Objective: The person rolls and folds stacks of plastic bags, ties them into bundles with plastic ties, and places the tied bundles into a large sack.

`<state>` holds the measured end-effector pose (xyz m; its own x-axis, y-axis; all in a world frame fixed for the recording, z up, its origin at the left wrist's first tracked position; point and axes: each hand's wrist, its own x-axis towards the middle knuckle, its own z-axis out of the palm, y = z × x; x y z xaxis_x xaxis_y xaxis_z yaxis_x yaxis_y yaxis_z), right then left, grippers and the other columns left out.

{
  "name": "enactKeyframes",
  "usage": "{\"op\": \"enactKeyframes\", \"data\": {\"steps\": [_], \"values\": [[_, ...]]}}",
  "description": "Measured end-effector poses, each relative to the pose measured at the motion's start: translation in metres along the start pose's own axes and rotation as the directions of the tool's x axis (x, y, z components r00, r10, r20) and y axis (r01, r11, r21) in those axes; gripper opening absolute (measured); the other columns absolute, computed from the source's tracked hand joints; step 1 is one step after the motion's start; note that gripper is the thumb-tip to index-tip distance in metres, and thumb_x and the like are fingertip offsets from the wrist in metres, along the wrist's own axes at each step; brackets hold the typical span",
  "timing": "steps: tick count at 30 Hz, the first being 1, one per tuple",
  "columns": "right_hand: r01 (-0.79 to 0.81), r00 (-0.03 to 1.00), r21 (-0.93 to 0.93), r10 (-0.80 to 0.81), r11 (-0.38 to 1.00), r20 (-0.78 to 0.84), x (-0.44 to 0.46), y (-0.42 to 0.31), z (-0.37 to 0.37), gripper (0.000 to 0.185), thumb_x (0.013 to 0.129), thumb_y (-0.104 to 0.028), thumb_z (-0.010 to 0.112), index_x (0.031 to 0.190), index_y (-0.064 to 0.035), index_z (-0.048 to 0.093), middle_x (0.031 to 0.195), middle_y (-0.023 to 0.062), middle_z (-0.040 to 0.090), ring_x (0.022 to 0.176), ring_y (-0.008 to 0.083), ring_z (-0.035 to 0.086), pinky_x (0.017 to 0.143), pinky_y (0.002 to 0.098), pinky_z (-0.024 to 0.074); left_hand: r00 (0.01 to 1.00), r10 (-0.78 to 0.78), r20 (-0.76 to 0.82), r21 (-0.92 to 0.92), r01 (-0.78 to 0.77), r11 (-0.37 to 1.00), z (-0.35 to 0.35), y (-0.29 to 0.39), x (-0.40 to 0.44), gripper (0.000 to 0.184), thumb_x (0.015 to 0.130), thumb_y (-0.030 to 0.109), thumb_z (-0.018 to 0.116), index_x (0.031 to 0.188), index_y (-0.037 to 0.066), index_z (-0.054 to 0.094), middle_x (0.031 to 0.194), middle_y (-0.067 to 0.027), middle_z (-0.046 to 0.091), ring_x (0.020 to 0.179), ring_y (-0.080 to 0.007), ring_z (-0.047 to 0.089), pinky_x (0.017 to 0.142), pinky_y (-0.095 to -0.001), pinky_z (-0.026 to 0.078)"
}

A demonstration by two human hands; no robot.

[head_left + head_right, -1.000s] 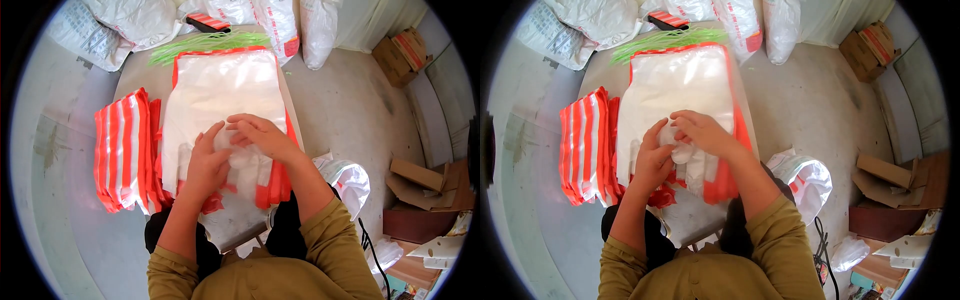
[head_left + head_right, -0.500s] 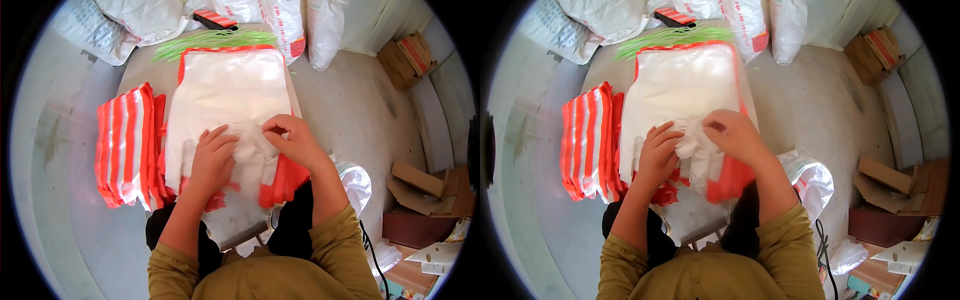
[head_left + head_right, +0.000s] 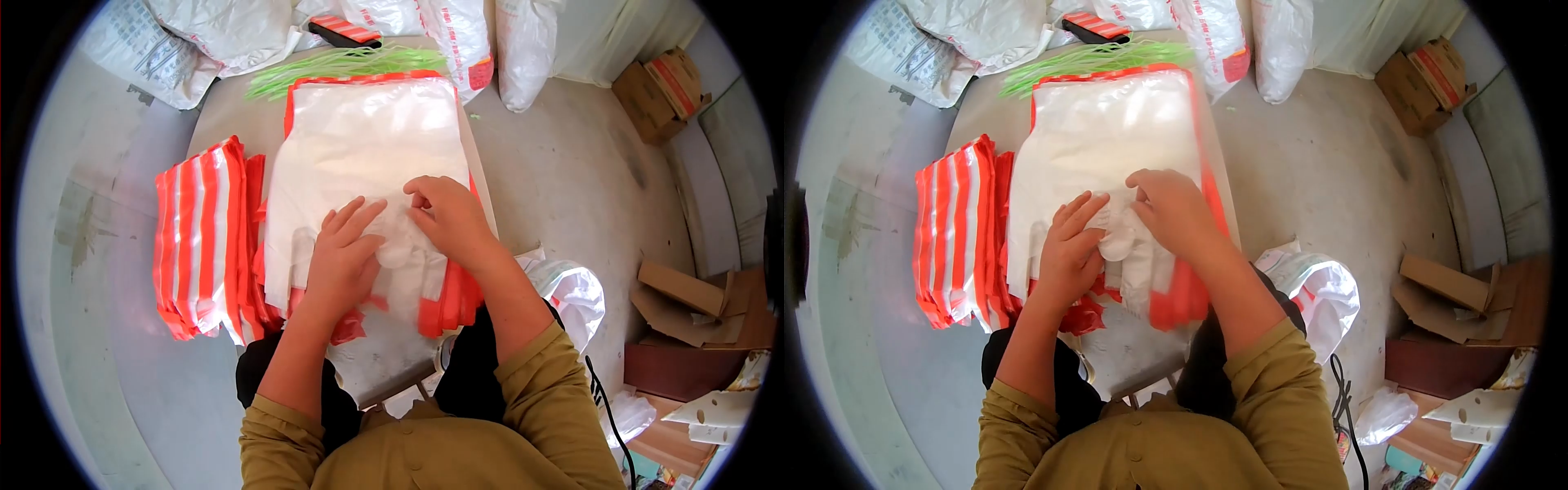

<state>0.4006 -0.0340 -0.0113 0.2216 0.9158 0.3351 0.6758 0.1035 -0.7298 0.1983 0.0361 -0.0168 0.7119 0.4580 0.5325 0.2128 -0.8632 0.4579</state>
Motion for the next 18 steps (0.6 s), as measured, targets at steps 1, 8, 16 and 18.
{"op": "enactKeyframes", "data": {"steps": [1,8,16,18], "values": [[0.037,0.999,-0.017,-0.037,0.999,-0.014,0.001,-0.001,0.002,0.022,0.082,-0.005,0.067,0.103,-0.0027,0.064,0.087,0.0118,0.064,0.088,0.0330,0.061,0.079,0.0446,0.0479,1.000,0.011,0.020,0.018,-0.011,1.000,0.000,-0.001,-0.001,0.019,0.070,-0.005,0.063,0.087,0.004,0.065,0.126,-0.0077,0.066,0.127,-0.0380,0.055,0.102,-0.0584,0.041],[0.095,0.995,-0.041,-0.095,0.995,0.015,-0.002,-0.009,-0.002,0.014,0.081,-0.006,0.069,0.093,-0.0052,0.064,0.086,0.0106,0.063,0.088,0.0308,0.060,0.076,0.0412,0.0487,0.996,-0.085,0.021,-0.011,0.085,0.996,0.003,-0.003,-0.001,0.020,0.075,-0.001,0.067,0.094,0.006,0.067,0.108,-0.0060,0.072,0.123,-0.0357,0.058,0.104,-0.0548,0.039],[0.385,0.901,0.020,-0.381,0.922,0.208,-0.013,-0.019,-0.018,0.027,0.073,-0.004,0.075,0.100,-0.0051,0.068,0.101,0.0045,0.065,0.094,0.0266,0.060,0.080,0.0374,0.0513,0.967,-0.219,-0.134,-0.044,0.215,0.976,0.019,-0.002,0.004,0.012,0.079,0.003,0.071,0.090,0.003,0.066,0.093,-0.0097,0.070,0.108,-0.0320,0.063,0.090,-0.0414,0.048],[0.422,0.890,-0.070,-0.398,0.904,0.221,-0.010,-0.012,-0.013,0.032,0.071,-0.003,0.075,0.103,-0.0058,0.068,0.107,0.0034,0.065,0.097,0.0265,0.059,0.083,0.0378,0.0512,0.946,-0.279,-0.167,-0.022,0.279,0.960,0.023,0.000,0.005,0.012,0.079,0.003,0.072,0.089,0.003,0.065,0.093,-0.0100,0.069,0.105,-0.0313,0.063,0.086,-0.0390,0.050]]}}
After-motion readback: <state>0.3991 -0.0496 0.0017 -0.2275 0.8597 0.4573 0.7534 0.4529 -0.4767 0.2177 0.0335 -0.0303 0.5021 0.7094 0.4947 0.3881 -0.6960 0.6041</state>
